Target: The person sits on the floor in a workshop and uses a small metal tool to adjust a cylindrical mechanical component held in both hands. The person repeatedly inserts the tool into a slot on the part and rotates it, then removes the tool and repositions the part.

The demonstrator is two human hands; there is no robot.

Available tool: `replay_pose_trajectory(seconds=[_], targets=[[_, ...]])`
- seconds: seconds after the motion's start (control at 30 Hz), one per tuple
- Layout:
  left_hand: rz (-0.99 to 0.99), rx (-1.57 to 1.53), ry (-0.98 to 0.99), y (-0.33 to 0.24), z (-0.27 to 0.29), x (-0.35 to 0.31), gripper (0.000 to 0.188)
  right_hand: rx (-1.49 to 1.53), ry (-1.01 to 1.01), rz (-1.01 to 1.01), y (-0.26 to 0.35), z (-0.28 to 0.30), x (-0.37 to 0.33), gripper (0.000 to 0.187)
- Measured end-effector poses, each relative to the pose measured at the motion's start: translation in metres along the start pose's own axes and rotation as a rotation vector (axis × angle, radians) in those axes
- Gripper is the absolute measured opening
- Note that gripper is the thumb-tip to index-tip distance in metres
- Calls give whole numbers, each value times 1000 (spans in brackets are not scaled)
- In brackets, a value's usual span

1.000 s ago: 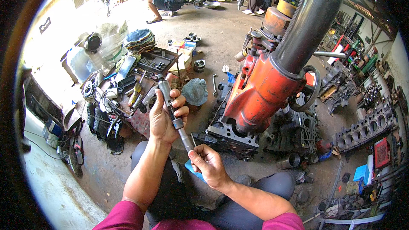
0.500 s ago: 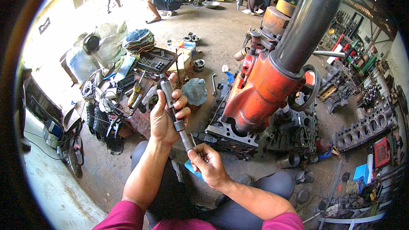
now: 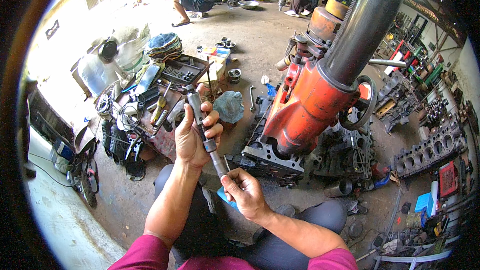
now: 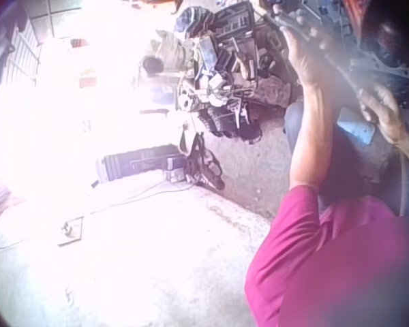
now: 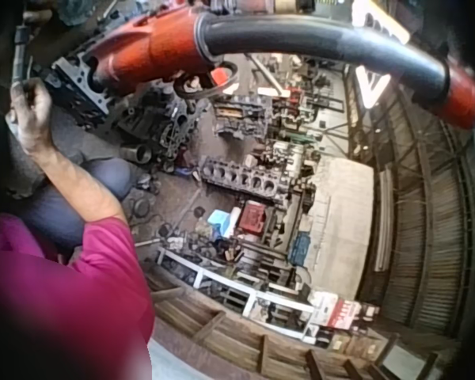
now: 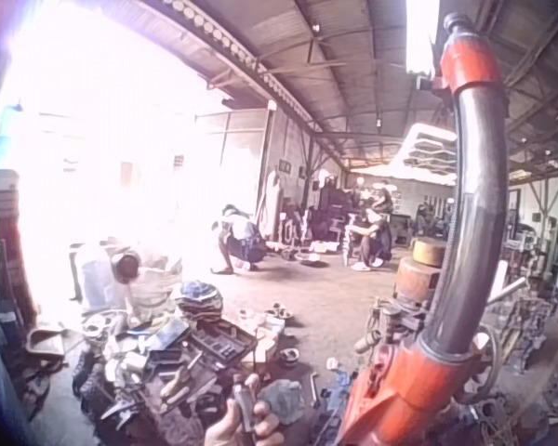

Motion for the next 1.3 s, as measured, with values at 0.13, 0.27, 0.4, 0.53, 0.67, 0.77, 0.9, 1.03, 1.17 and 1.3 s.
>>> replay_pose_trajectory(seconds=[0.13,0.27,0.4,0.53,0.67,0.77,0.9,1.03,1.17,1.3], targets=[[14,-45,9,3,1,0,51,83,43,-70,-6,-4,-1,27],[24,-83,30,4,1,0,52,135,94,-127,-9,-11,-3,34],[24,-116,38,5,1,0,53,264,113,-152,-9,-18,-5,37],[19,-126,14,5,2,1,53,333,109,-182,-12,-18,-5,37],[21,-95,4,6,3,0,53,267,105,-192,-14,-13,-4,41],[24,-70,3,7,2,0,53,239,90,-194,-16,-9,-5,41],[26,-29,-13,7,2,-1,54,207,94,-184,-13,-8,-5,41],[27,5,-30,6,4,-1,55,189,88,-183,-12,-9,-4,41],[29,41,-6,5,3,0,56,133,45,-165,-10,-7,-4,35],[28,58,-14,5,4,-1,56,54,57,-130,-5,-7,-1,33]])
Point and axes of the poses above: each hand's wrist, its own x-axis towards the middle knuckle, its own z-axis out of the back of the hand, y = z × x, the point moved 10 cm from there along x, towards the middle knuckle, and after that the axes turned 8 degrees about y, right-handed, at the moved point
